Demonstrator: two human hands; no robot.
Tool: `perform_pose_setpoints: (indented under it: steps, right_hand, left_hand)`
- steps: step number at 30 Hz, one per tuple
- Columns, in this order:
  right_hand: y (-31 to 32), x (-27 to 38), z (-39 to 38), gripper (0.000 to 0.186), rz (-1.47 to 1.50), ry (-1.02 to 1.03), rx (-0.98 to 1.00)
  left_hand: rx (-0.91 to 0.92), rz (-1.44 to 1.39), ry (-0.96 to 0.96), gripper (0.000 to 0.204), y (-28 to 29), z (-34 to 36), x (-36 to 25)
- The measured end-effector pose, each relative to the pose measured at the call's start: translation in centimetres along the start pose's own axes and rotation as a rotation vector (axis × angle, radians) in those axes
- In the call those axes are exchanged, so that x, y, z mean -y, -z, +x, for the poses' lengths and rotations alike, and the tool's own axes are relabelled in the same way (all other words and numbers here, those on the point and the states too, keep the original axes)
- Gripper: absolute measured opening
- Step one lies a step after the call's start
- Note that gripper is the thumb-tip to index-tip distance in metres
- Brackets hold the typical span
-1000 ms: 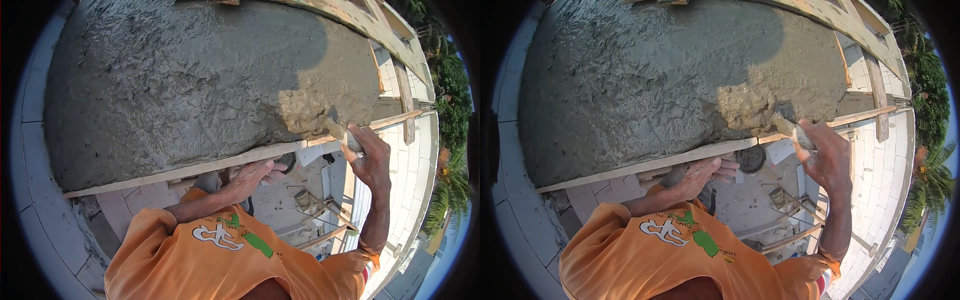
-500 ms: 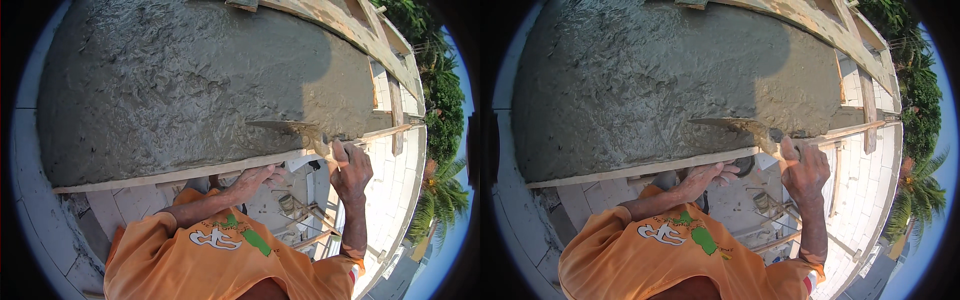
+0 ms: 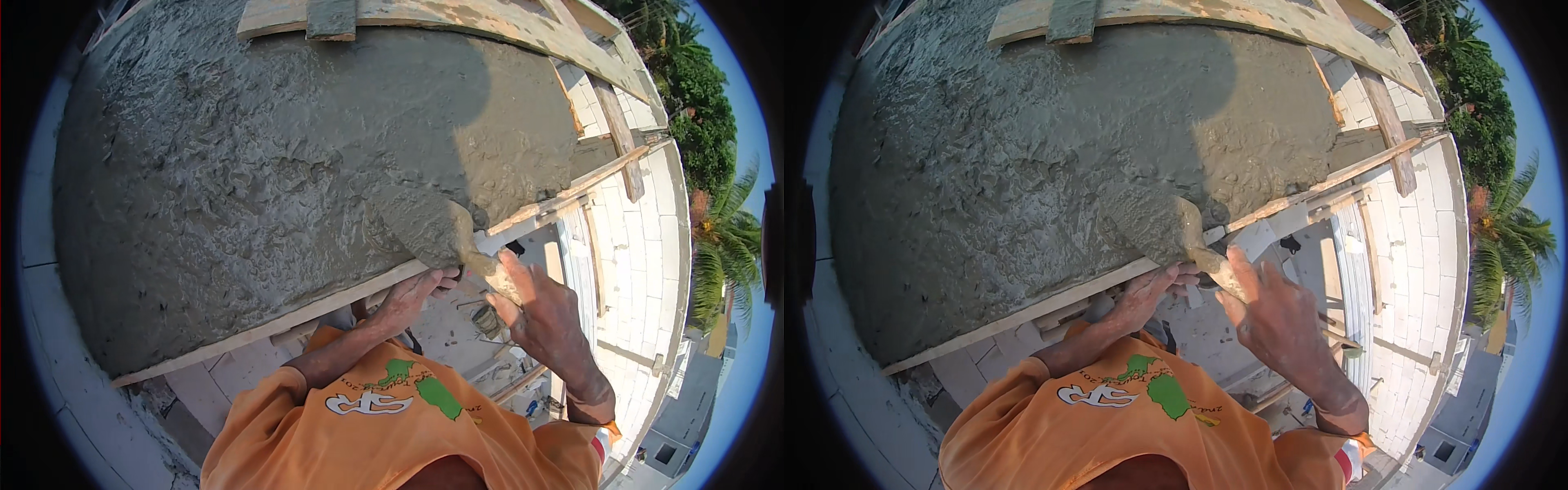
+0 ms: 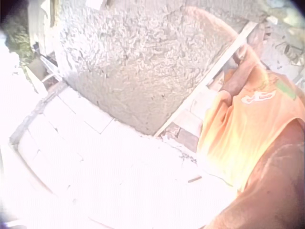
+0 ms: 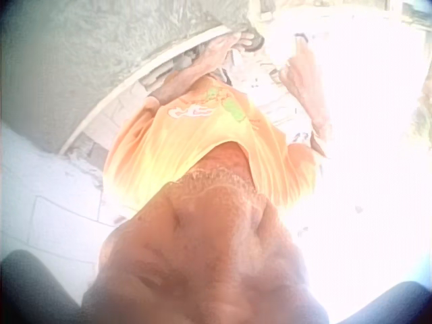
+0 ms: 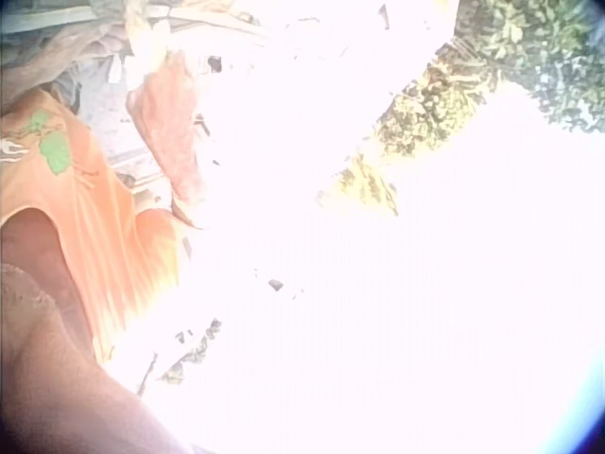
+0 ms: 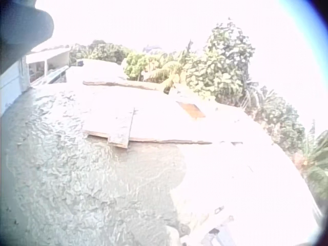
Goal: The person spreads wet cement onto a structure using a trowel and smooths the edges by hand and with wooden boards.
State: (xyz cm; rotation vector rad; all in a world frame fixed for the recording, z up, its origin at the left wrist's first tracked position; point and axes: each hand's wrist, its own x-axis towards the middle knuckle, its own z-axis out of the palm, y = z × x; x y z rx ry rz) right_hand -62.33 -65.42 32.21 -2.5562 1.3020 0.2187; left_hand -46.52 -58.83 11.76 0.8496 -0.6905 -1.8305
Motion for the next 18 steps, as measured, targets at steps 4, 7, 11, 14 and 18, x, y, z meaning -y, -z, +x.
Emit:
perform_pose_setpoints:
  steps: [4,7,11,14,18]
  right_hand:
    - [-1.8,-0.1,-0.3,0.056,-0.019,-0.017,0.012]
    - [-2.2,-2.1,-0.3,0.056,-0.063,-0.139,-0.015]
    - [-3.1,-8.1,-1.0,0.055,-0.058,-0.217,-0.157]
    - [-2.8,-10.5,-0.7,0.057,-0.092,-0.263,-0.224]
    - [-4.3,-13.9,-0.1,0.065,-0.142,-0.313,-0.366]
  left_hand:
    - [0.062,0.101,0.075,0.045,0.7,-0.1,0.4]
    - [0.023,0.06,-0.021,0.046,-0.2,0.1,-0.1]
    - [0.019,0.016,-0.011,0.047,-0.3,0.1,-0.4]
    - [0.049,0.042,-0.026,0.047,-0.1,0.1,-0.2]
    - [0.051,0.049,0.001,0.05,0.4,0.2,0.2]
